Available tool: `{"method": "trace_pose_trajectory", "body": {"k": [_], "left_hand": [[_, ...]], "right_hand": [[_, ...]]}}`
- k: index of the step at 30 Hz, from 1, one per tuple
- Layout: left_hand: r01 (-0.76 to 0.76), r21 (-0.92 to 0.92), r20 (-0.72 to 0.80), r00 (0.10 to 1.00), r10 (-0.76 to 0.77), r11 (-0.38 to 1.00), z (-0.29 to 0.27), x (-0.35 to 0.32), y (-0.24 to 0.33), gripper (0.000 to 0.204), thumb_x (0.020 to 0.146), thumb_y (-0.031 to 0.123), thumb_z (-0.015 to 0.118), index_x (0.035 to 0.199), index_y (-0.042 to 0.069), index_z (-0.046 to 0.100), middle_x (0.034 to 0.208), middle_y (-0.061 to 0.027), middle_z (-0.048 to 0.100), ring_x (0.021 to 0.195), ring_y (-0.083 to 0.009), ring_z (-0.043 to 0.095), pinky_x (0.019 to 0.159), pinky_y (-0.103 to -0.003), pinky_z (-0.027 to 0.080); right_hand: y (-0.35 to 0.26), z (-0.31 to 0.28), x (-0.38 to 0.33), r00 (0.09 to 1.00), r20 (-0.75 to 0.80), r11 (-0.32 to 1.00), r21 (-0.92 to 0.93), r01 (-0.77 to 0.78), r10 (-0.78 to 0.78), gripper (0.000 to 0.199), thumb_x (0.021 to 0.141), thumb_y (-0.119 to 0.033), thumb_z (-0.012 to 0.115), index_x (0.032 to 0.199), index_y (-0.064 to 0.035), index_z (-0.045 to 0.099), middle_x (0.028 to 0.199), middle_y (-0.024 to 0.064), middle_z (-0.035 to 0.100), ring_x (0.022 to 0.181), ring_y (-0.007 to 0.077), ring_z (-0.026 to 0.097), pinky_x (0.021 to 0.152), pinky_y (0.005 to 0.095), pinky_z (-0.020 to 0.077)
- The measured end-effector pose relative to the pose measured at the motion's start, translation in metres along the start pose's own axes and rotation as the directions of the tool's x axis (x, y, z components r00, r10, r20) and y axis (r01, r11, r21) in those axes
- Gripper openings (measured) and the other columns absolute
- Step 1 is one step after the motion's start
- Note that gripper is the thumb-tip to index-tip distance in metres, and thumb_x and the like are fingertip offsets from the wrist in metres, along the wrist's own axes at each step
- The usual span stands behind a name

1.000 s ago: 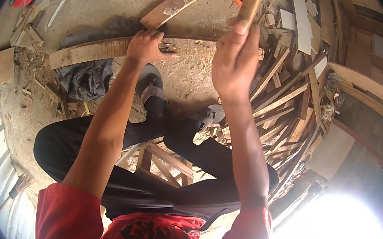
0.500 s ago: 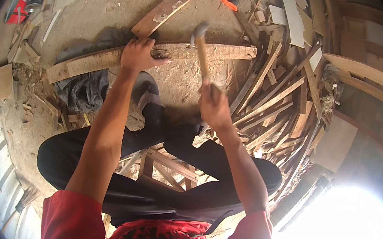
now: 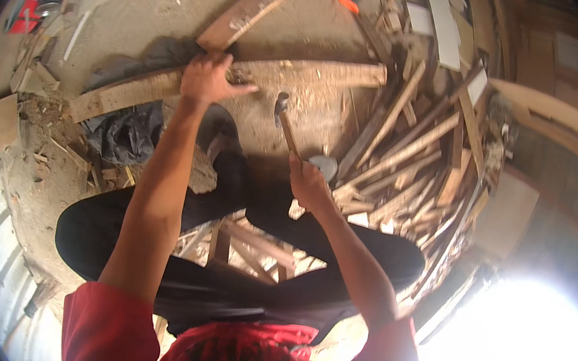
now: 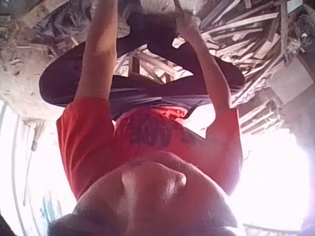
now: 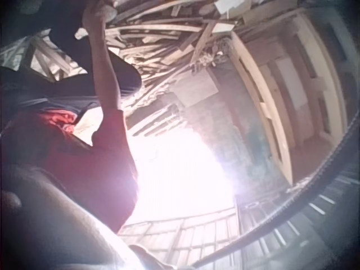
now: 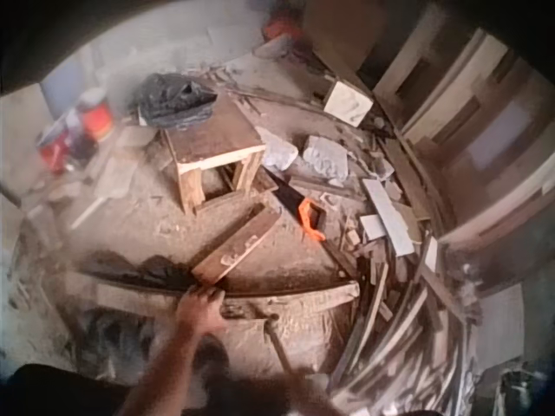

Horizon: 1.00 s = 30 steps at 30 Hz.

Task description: The person holds a wooden plank and uses a hammer to drive nails into it. The person repeatedly positions nails and strikes them with the hammer while sitting on the floor.

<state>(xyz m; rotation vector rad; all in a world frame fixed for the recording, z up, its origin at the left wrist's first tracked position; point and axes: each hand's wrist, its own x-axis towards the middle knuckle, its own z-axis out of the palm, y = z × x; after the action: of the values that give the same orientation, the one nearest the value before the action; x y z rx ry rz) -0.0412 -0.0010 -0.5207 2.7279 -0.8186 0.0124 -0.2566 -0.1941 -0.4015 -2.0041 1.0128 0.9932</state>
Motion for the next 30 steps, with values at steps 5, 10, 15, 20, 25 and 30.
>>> {"method": "trace_pose_trajectory", "body": {"k": [5, 10, 15, 20, 25, 30], "left_hand": [[-0.040, -0.057, 0.038, 0.998, 0.042, 0.998, 0.001, 0.011, 0.006, 0.093, 0.066, 0.088, 0.067, 0.102, 0.002, 0.071, 0.101, -0.0137, 0.074, 0.093, -0.0266, 0.072, 0.086, -0.039, 0.054], [-0.075, -0.049, -0.053, 0.996, 0.073, 0.996, 0.008, 0.007, -0.006, 0.088, 0.063, 0.082, 0.074, 0.100, 0.001, 0.071, 0.097, -0.0142, 0.074, 0.086, -0.0282, 0.072, 0.083, -0.038, 0.055], [-0.092, -0.045, -0.074, 0.993, 0.089, 0.995, 0.009, 0.007, -0.004, 0.084, 0.064, 0.081, 0.075, 0.096, 0.003, 0.069, 0.098, -0.0133, 0.073, 0.086, -0.0263, 0.071, 0.081, -0.039, 0.054], [-0.064, -0.054, -0.018, 0.998, 0.064, 0.996, 0.008, 0.015, -0.004, 0.088, 0.065, 0.085, 0.069, 0.099, 0.003, 0.070, 0.101, -0.0124, 0.074, 0.092, -0.0261, 0.073, 0.086, -0.040, 0.053], [-0.079, -0.055, -0.098, 0.993, 0.073, 0.995, 0.011, 0.011, -0.009, 0.084, 0.064, 0.081, 0.074, 0.094, 0.003, 0.070, 0.097, -0.0140, 0.074, 0.089, -0.0281, 0.073, 0.083, -0.039, 0.055], [-0.086, -0.061, -0.115, 0.990, 0.078, 0.994, 0.010, 0.011, 0.000, 0.082, 0.063, 0.080, 0.075, 0.093, 0.004, 0.070, 0.094, -0.0121, 0.073, 0.087, -0.0270, 0.072, 0.082, -0.039, 0.054]], "right_hand": [[0.044, 0.009, -0.011, 0.919, -0.135, 0.922, 0.064, 0.381, -0.370, 0.066, 0.108, -0.054, 0.031, 0.088, 0.0018, 0.062, 0.064, 0.0152, 0.060, 0.063, 0.0298, 0.065, 0.055, 0.0416, 0.0502], [-0.080, -0.064, -0.026, 0.716, -0.401, 0.726, 0.160, 0.669, -0.571, 0.062, 0.109, -0.055, 0.032, 0.091, -0.0001, 0.057, 0.056, 0.0008, 0.042, 0.049, 0.0111, 0.047, 0.045, 0.0316, 0.0388], [-0.093, -0.071, 0.033, 0.645, -0.465, 0.721, 0.022, 0.693, -0.606, 0.040, 0.112, -0.032, 0.039, 0.095, 0.0005, 0.056, 0.059, 0.0042, 0.043, 0.048, 0.0120, 0.043, 0.040, 0.0332, 0.0360], [0.008, -0.021, 0.041, 0.565, -0.230, 0.596, -0.485, 0.640, -0.793, 0.016, 0.102, -0.005, 0.052, 0.111, 0.0068, 0.057, 0.075, 0.0167, 0.055, 0.055, 0.0312, 0.057, 0.048, 0.0420, 0.0486], [-0.037, -0.046, 0.007, 0.995, -0.078, 0.962, 0.259, 0.087, -0.069, 0.056, 0.106, -0.048, 0.045, 0.099, 0.0045, 0.063, 0.064, 0.0109, 0.055, 0.055, 0.0210, 0.059, 0.049, 0.0379, 0.0468], [-0.041, -0.066, 0.023, 0.861, -0.409, 0.894, 0.189, 0.406, -0.304, 0.063, 0.104, -0.056, 0.044, 0.088, 0.0024, 0.061, 0.062, 0.0059, 0.056, 0.050, 0.0167, 0.056, 0.048, 0.0342, 0.0444]]}}
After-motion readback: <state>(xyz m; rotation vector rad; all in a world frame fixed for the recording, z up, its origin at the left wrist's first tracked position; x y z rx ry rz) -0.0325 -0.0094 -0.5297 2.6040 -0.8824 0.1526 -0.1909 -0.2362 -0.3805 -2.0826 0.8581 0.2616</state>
